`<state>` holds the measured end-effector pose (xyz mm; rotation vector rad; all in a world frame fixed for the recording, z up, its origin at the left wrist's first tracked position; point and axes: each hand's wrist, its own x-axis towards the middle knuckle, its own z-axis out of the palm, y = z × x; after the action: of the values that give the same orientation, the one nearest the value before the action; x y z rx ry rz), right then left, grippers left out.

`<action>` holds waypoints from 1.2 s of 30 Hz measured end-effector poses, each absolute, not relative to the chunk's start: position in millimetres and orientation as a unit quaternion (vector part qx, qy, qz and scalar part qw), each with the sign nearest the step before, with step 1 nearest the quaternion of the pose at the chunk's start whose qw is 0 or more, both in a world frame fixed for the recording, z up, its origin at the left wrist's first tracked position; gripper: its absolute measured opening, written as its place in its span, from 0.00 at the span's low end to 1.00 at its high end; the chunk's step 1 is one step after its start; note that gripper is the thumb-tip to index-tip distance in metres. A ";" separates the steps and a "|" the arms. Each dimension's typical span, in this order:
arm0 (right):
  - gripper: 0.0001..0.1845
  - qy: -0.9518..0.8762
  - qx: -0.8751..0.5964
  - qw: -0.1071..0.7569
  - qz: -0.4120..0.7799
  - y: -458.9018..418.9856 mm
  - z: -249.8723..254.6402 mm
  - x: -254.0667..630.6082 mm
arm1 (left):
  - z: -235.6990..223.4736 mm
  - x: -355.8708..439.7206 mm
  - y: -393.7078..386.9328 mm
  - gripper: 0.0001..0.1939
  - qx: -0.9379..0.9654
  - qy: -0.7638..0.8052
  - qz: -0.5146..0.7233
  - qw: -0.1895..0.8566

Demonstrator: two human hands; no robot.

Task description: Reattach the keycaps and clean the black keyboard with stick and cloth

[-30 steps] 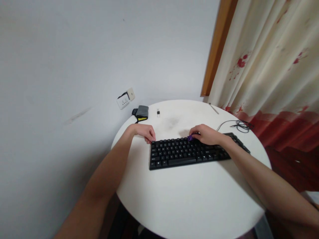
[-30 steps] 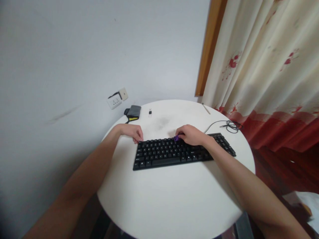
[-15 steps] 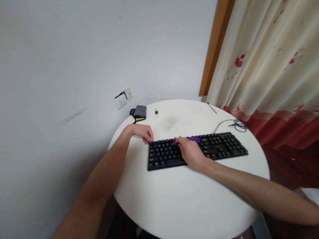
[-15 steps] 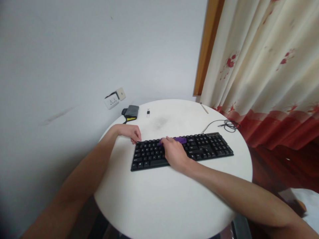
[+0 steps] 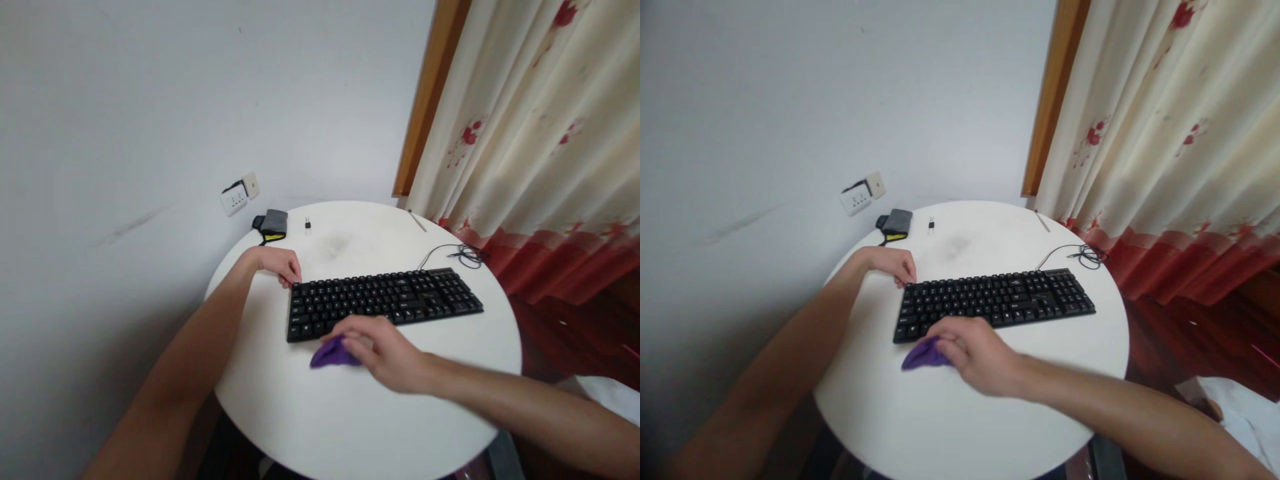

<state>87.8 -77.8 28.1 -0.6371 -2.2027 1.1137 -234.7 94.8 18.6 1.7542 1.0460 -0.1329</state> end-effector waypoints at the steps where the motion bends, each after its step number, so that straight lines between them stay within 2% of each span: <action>1: 0.12 -0.813 -0.286 0.320 0.394 -65.0 33.3 95.4 | 18.2 -234.8 94.7 0.14 0.730 0.438 -0.054 0.522; 4: 0.12 -0.774 -0.390 0.418 0.273 -15.4 45.8 123.5 | 16.8 -235.2 94.6 0.14 0.728 0.438 -0.054 0.525; 6: 0.12 -0.759 -0.449 0.445 0.153 17.2 48.2 141.1 | 16.1 -235.6 94.8 0.14 0.730 0.436 -0.055 0.523; 8: 0.12 -0.767 -0.481 0.420 0.065 41.1 43.4 151.6 | 15.7 -235.9 95.0 0.14 0.733 0.435 -0.056 0.520; 10: 0.11 -0.795 -0.505 0.334 0.038 52.2 32.0 151.8 | 15.7 -236.1 94.9 0.14 0.732 0.438 -0.056 0.519; 12: 0.11 -0.823 -0.507 0.252 0.043 49.9 18.0 142.0 | 16.0 -236.1 94.5 0.14 0.727 0.445 -0.058 0.520; 14: 0.12 -0.847 -0.481 0.221 0.051 36.3 6.2 125.5 | 16.7 -235.9 93.9 0.14 0.723 0.452 -0.059 0.519; 18: 0.14 -0.887 -0.377 0.233 0.133 -8.8 -0.5 90.2 | 18.1 -235.4 92.8 0.14 0.725 0.451 -0.063 0.517; 24: 0.11 -0.904 -0.233 0.227 0.277 -59.4 9.2 68.2 | 19.1 -234.5 93.1 0.15 0.737 0.444 -0.066 0.506; 30: 0.10 -0.839 -0.325 0.280 0.334 -36.1 27.1 103.6 | 20.8 -232.8 92.3 0.14 0.732 0.449 -0.063 0.509; 33: 0.10 -0.811 -0.376 0.341 0.291 -0.8 44.4 138.9 | 21.4 -232.4 91.8 0.14 0.729 0.451 -0.059 0.511; 36: 0.10 -0.796 -0.469 0.355 0.142 34.7 53.3 169.2 | 21.7 -232.3 91.5 0.13 0.729 0.449 -0.056 0.513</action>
<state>169.2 34.7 53.3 -1.2123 -2.0579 0.3665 -232.3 91.5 21.7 1.7539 1.0805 -0.1348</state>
